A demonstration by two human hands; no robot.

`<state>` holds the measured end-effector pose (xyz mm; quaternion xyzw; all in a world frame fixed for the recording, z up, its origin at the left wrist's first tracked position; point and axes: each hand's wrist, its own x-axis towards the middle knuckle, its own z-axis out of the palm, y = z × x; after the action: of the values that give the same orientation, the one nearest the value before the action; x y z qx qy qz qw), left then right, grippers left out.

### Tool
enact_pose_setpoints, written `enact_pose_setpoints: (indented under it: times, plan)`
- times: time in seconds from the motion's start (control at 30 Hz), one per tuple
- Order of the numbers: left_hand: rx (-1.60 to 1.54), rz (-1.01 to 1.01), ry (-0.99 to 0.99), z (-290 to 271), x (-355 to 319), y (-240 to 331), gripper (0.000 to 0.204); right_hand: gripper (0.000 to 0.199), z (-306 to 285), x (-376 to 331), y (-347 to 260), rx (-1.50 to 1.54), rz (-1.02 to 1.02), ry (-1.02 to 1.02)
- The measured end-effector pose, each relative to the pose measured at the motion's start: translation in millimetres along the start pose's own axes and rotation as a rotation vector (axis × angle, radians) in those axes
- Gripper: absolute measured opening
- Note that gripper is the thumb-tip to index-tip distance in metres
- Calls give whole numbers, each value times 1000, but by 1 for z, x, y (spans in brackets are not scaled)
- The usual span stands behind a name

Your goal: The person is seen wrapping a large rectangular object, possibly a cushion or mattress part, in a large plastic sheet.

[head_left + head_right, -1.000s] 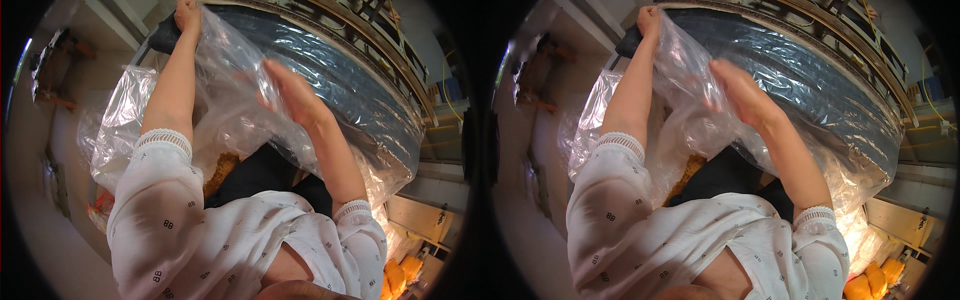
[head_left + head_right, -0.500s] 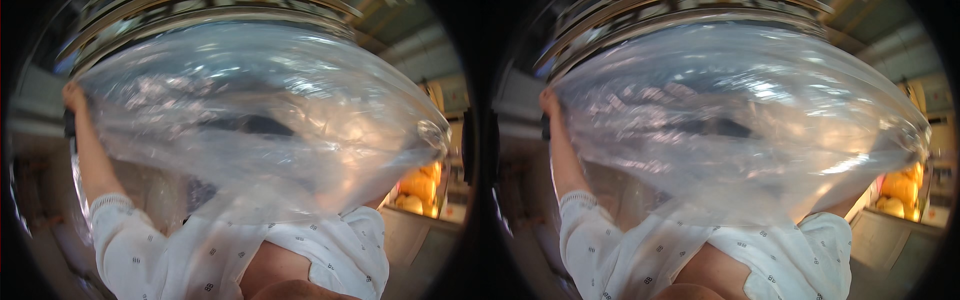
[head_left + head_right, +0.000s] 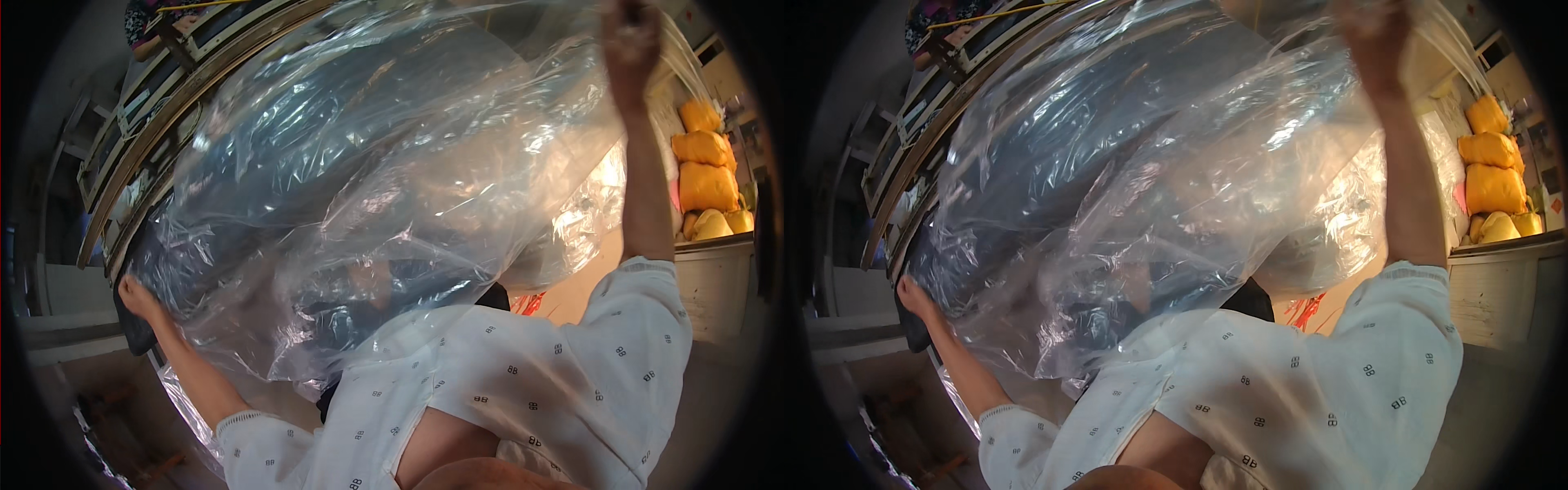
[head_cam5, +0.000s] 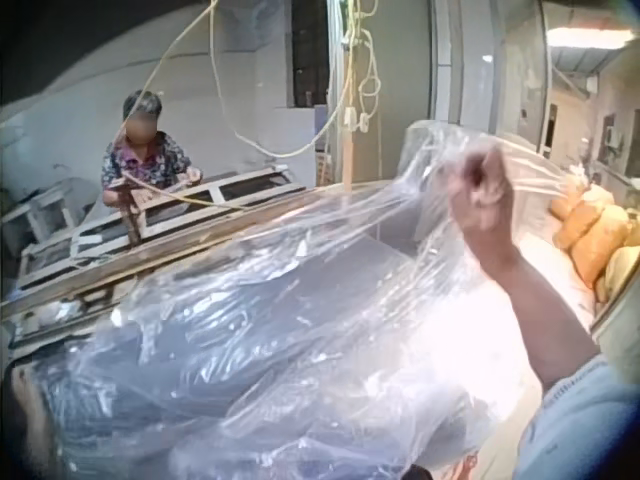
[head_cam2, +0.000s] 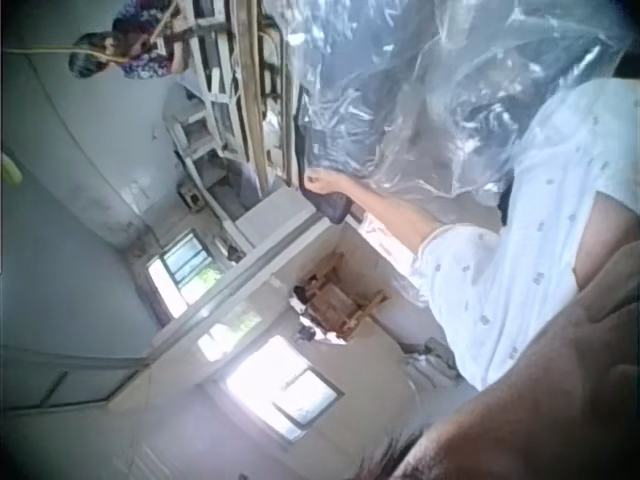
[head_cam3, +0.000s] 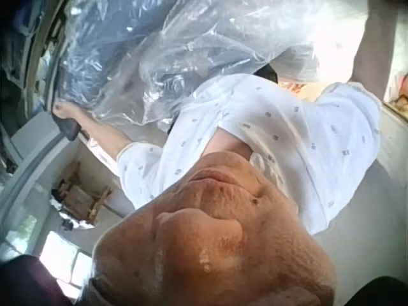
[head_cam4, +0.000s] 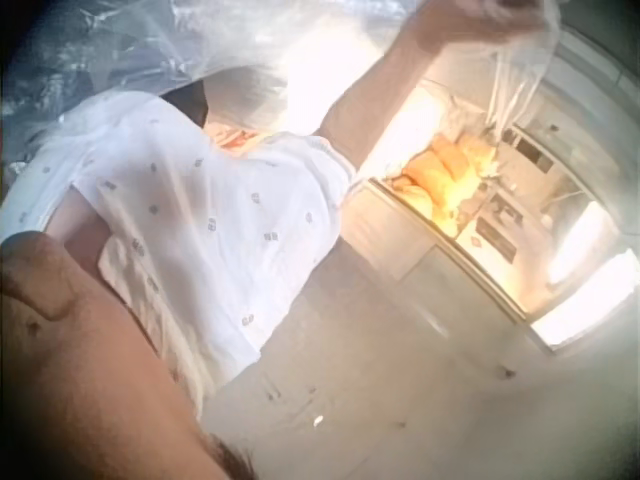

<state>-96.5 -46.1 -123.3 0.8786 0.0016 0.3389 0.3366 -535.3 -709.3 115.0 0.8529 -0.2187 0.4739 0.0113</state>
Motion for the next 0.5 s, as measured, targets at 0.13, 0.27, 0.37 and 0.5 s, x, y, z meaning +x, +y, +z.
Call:
enact_pose_setpoints:
  times: [0.13, 0.27, 0.37, 0.5]
  plan:
    - [321, -34, 12, -93, -3, -49, 36, 57, 130, -75, 80, -281, -287, -301]
    - [483, -160, 169, -241, 18, -154, 36, 58, 175, -97, 153, 73, -54, -630]
    - [697, -167, 224, -303, 18, -163, 33, 56, 171, -77, 117, 87, 140, -751]
    - [608, 26, 418, -283, 16, -182, 28, 42, 255, -82, 146, -259, -307, -61]
